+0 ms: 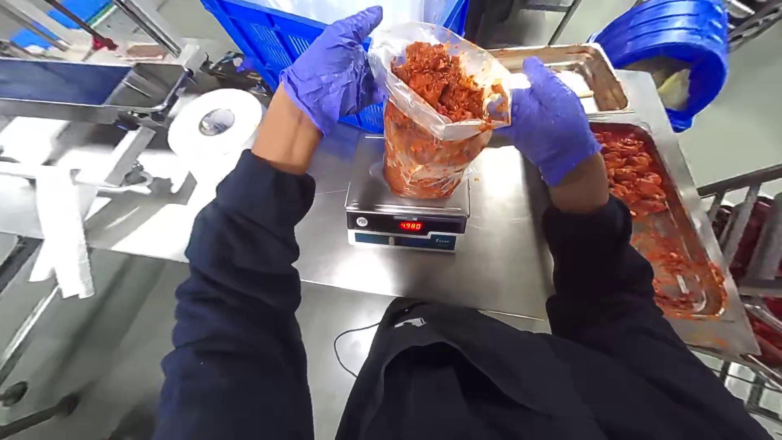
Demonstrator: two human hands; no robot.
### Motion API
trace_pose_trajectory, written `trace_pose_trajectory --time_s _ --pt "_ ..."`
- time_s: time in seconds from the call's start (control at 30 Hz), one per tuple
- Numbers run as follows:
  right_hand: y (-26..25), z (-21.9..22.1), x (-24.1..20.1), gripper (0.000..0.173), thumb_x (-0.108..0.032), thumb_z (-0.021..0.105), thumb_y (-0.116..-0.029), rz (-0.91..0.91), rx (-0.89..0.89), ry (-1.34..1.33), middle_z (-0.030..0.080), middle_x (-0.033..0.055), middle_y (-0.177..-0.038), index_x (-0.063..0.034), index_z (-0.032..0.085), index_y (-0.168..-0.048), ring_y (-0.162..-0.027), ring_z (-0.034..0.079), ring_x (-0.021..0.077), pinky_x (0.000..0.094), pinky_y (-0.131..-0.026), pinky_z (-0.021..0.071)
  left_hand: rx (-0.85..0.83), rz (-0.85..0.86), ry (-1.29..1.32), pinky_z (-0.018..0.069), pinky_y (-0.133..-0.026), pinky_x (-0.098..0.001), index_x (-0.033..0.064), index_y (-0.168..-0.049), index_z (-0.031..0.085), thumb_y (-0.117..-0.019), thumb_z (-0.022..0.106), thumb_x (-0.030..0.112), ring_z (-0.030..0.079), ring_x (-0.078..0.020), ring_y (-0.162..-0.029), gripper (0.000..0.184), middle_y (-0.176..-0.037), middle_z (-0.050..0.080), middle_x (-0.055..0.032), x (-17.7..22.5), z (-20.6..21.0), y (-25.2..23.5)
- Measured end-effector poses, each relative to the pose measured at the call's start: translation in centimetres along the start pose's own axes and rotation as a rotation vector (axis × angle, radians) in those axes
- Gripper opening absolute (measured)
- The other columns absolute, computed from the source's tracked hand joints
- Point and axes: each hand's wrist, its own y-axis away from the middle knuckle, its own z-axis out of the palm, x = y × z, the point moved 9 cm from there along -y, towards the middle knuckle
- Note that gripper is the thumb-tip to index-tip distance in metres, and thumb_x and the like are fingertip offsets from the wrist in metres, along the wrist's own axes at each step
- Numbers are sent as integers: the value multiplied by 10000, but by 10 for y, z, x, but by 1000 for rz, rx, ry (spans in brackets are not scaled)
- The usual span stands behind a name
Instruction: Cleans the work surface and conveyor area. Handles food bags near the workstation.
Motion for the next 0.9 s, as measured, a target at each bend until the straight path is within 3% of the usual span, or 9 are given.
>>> trace_pose_trajectory --time_s 0.07,0.13,0.17,0.27,0.37,0.5,0.63,0.77,0.9 --pt "8 1 2 311 -316 342 -1118 -40 -31 -10 692 -61 -1035 -197 584 -1272 -943 669 58 285 -851 574 39 77 -14 563 -571 -223 151 -1096 609 -1120 276 368 673 -84 -709 399 -858 686 2 -3 -1 1" --pt "11 1 9 242 -304 442 -1072 3 -8 -4 698 -101 -898 -244 664 -999 -803 646 14 211 -734 544 103 122 51 596 -660 -277 119 -1190 613 -1123 311 291 691 -120 -787 354 -915 691 -20 -8 -7 7" --pt "13 2 10 225 -310 467 -1067 22 5 24 679 -121 -850 -264 646 -937 -754 630 -11 177 -688 530 141 138 89 602 -691 -291 105 -1169 621 -1118 341 264 696 -129 -806 326 -916 695 -27 -11 -8 11" --pt "19 7 7 223 -210 469 -1058 31 32 -17 682 -127 -832 -259 646 -932 -752 640 -13 176 -699 547 214 201 187 601 -728 -303 80 -1091 624 -1102 394 197 694 -131 -818 258 -897 693 -39 -18 -9 26" --pt "23 20 -2 245 -153 474 -1029 20 33 -45 699 -109 -818 -252 674 -929 -740 659 8 203 -687 572 269 269 241 581 -676 -247 73 -1008 618 -1088 435 147 670 -89 -742 212 -810 670 -16 -17 -11 52" --pt "24 59 -18 188 -167 521 -1022 -55 -190 -105 729 -55 -888 -208 699 -977 -831 694 52 247 -800 591 283 300 225 547 -649 -193 77 -996 610 -1086 437 149 640 -50 -715 209 -793 641 1 -24 -31 95" --pt "27 125 -27 181 -211 550 -1030 -17 -426 -176 727 -35 -863 -169 719 -981 -791 691 46 222 -761 594 320 296 229 540 -611 -195 129 -1080 626 -1070 488 255 629 -39 -692 187 -837 646 28 -40 -63 172" --pt "39 205 -12 199 -233 513 -1054 61 -577 -187 722 -48 -874 -178 704 -1039 -786 692 41 211 -736 599 419 340 398 581 -666 -221 90 -1003 644 -1072 476 176 677 -72 -742 201 -830 685 -16 -50 -108 241" --pt "53 310 15 178 -207 518 -1031 167 -681 -218 696 -57 -855 -190 692 -995 -748 659 28 194 -665 571 500 412 407 582 -706 -218 85 -1003 640 -1084 430 166 673 -68 -754 239 -822 679 -13 -61 -174 312"
